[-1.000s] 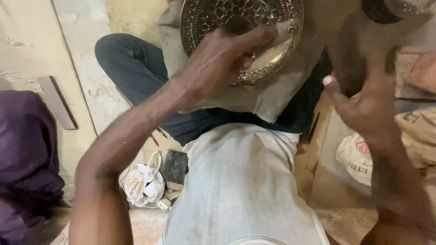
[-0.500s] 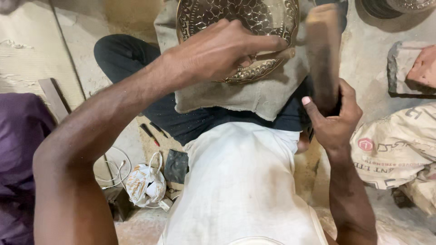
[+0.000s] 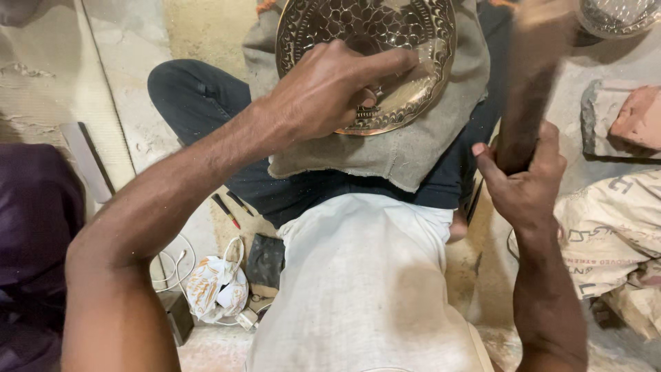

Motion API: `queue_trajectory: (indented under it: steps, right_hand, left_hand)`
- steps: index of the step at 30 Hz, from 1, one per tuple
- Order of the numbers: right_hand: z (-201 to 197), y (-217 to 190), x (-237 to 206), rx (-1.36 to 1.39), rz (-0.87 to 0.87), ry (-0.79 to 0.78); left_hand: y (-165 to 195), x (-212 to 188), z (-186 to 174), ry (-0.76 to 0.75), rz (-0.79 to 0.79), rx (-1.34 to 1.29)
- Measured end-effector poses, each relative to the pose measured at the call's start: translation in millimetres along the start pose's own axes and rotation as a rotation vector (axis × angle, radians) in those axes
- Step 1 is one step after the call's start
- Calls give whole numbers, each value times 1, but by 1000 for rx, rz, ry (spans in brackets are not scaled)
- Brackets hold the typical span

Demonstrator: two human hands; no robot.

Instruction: The person sits on the floor with a decorative brass plate resting on a cloth cushion on their lap. They hold a small punch against the plate's embossed pattern with one hand and strike it with a wooden mallet held in the other hand, repositioning the punch repeatedly across the plate's surface.

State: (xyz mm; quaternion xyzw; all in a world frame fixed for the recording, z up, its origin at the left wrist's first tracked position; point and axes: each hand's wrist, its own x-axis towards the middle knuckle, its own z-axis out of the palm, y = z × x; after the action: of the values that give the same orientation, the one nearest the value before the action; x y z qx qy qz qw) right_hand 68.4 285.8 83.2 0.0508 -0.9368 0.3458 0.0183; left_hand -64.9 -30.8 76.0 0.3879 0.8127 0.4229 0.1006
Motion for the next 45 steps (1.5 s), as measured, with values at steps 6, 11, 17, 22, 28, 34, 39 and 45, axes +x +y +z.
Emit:
queue_trajectory:
  steps: [6, 11, 17, 22, 28, 34, 39, 45]
  right_hand:
    - [-3, -5, 5, -22, 16, -18]
    - [1, 0, -5, 11, -14, -41]
    - [22, 15, -16, -30, 75, 20]
    - [39, 17, -24, -90, 22, 139]
    - [41, 32, -21, 74, -8, 197]
    - [18, 59, -9, -41, -38, 58]
    - [-3, 55, 21, -8, -142, 19]
    - [-31, 17, 78, 55, -193, -99]
  left_hand:
    - [0, 2, 0, -39, -105, 165]
    - [-2, 3, -4, 4, -17, 172]
    - [-1, 17, -12, -150, 36, 30]
    - [14, 27, -21, -261, -26, 72]
    - [18, 28, -28, -280, -15, 109]
    - [11, 15, -9, -124, -43, 74]
    - [2, -5, 0, -35, -145, 26]
    - [-6, -26, 7, 263, -42, -102]
